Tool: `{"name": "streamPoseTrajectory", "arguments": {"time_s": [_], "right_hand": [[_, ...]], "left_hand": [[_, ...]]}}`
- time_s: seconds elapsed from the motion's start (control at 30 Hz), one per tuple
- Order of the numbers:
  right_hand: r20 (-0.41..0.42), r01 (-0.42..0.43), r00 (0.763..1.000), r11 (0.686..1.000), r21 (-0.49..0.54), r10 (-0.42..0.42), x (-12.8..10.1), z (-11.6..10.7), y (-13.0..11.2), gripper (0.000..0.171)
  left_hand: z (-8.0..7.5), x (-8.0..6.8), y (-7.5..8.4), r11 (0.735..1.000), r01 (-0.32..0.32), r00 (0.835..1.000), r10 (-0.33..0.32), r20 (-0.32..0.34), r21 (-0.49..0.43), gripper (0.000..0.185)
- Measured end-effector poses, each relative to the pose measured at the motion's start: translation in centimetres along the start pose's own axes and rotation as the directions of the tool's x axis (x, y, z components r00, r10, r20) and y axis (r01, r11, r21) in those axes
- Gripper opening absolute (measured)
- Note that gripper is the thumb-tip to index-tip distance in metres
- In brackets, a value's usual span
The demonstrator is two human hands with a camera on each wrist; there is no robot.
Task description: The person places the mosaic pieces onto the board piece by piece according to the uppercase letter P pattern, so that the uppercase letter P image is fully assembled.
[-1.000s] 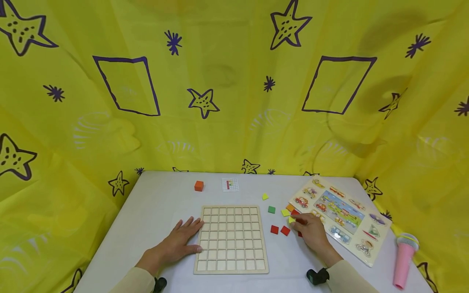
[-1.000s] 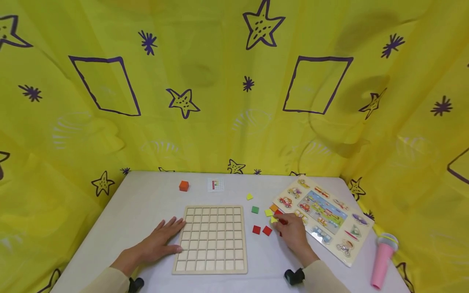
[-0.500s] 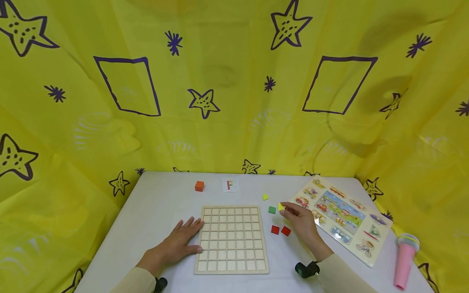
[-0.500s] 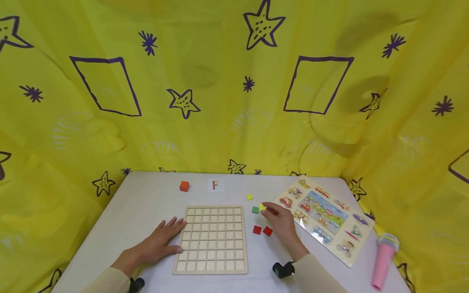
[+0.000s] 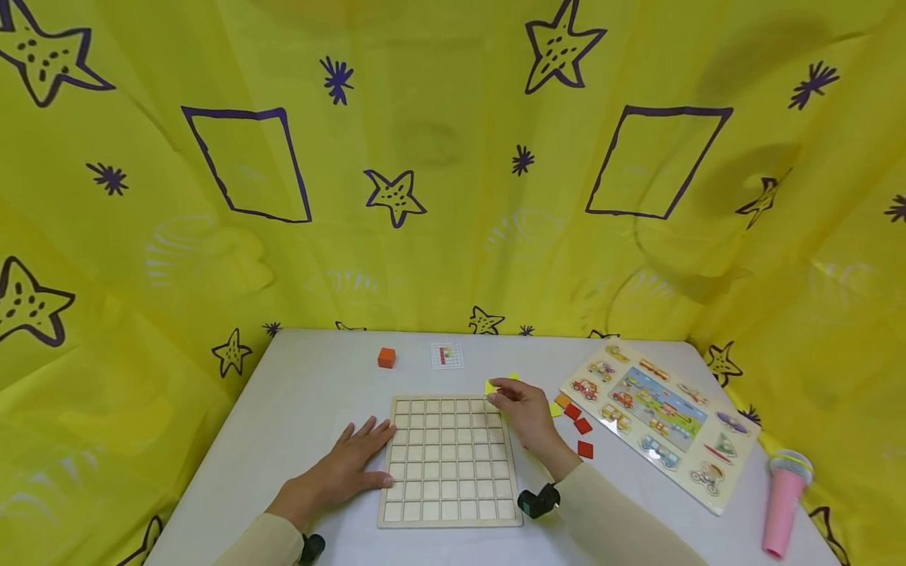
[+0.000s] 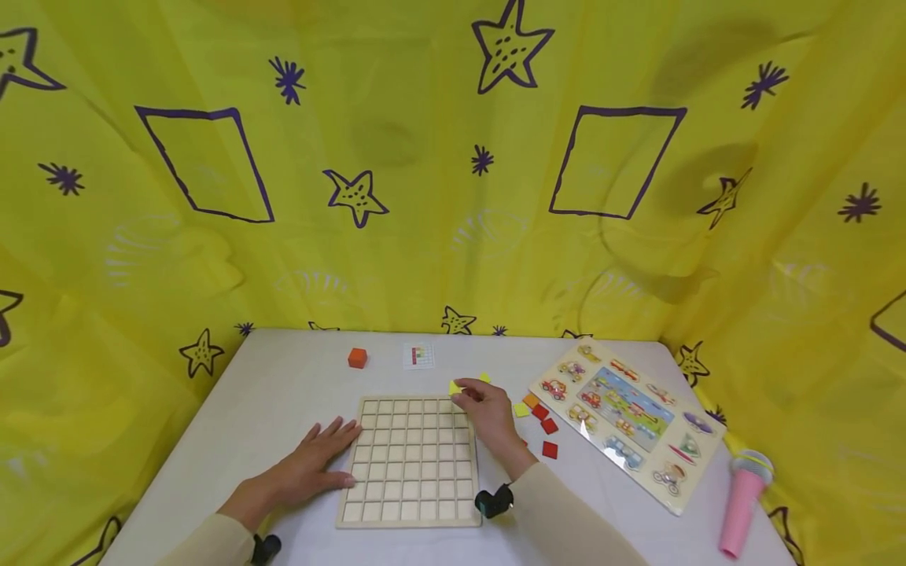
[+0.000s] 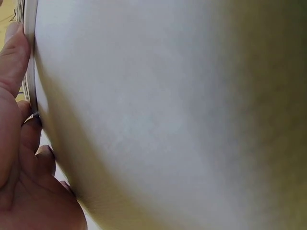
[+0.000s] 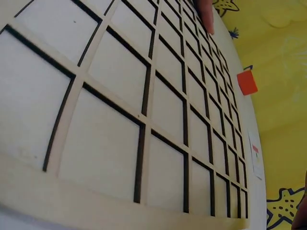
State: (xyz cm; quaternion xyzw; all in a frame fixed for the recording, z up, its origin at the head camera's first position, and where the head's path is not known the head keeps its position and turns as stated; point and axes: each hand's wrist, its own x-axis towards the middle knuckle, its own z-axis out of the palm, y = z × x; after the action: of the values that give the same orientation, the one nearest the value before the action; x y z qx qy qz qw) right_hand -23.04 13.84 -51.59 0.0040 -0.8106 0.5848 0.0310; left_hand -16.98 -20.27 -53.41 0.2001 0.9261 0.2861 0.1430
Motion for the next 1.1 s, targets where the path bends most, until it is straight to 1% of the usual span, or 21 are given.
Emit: {"name": "streamPoseTrajectory", "arguments": {"time_s": [0.1, 0.3, 0.4, 0.47, 0.57, 0.67, 0.8, 0.97, 1.1], "right_hand": [[0.021, -0.019, 1.0, 1.0, -0.022, 0.02, 0.2, 1.0, 0.3, 0.024], [0.095, -0.012, 0.995, 0.999, -0.037, 0.016, 0.0, 2.4, 1.2, 0.021], [0.108, -0.004, 0.994, 0.997, -0.073, 0.012, -0.1, 3.0, 1.7, 0.02], [0.109, 0.004, 0.994, 0.993, -0.117, 0.008, -0.3, 3.4, 2.0, 0.019], [0.114, 0.032, 0.993, 0.981, -0.191, -0.01, -0.5, 3.7, 2.1, 0.019], [0.118, 0.071, 0.992, 0.962, -0.265, -0.041, -0.7, 4.0, 1.9, 0.018], [0.112, 0.1, 0.992, 0.935, -0.34, -0.065, -0.8, 4.4, 1.7, 0.017], [0.113, 0.1, 0.992, 0.913, -0.397, -0.06, -0.8, 4.7, 1.8, 0.018], [0.107, 0.078, 0.994, 0.905, -0.418, -0.036, -0.9, 4.8, 1.6, 0.018]], "left_hand": [[0.0, 0.0, 0.1, 1.0, 0.003, 1.0, -0.003, 0.006, -0.011, 0.093], [0.0, 0.0, 0.2, 1.0, 0.015, 1.0, -0.015, 0.012, -0.005, 0.093], [-0.1, 0.0, 0.2, 1.0, 0.013, 1.0, -0.013, 0.017, -0.007, 0.093], [-0.2, 0.1, 0.3, 1.0, 0.008, 1.0, -0.008, 0.021, -0.009, 0.092], [-0.3, 0.2, 0.3, 1.0, 0.007, 1.0, -0.006, 0.027, -0.008, 0.092], [-0.3, 0.2, 0.3, 1.0, 0.014, 1.0, -0.014, 0.026, -0.001, 0.093], [-0.2, 0.3, 0.1, 1.0, 0.026, 0.999, -0.026, 0.022, 0.007, 0.093], [0.0, 0.4, -0.1, 1.0, 0.03, 0.999, -0.03, 0.02, 0.004, 0.093], [0.1, 0.6, -0.1, 1.0, 0.025, 0.999, -0.025, 0.019, 0.006, 0.095]]}}
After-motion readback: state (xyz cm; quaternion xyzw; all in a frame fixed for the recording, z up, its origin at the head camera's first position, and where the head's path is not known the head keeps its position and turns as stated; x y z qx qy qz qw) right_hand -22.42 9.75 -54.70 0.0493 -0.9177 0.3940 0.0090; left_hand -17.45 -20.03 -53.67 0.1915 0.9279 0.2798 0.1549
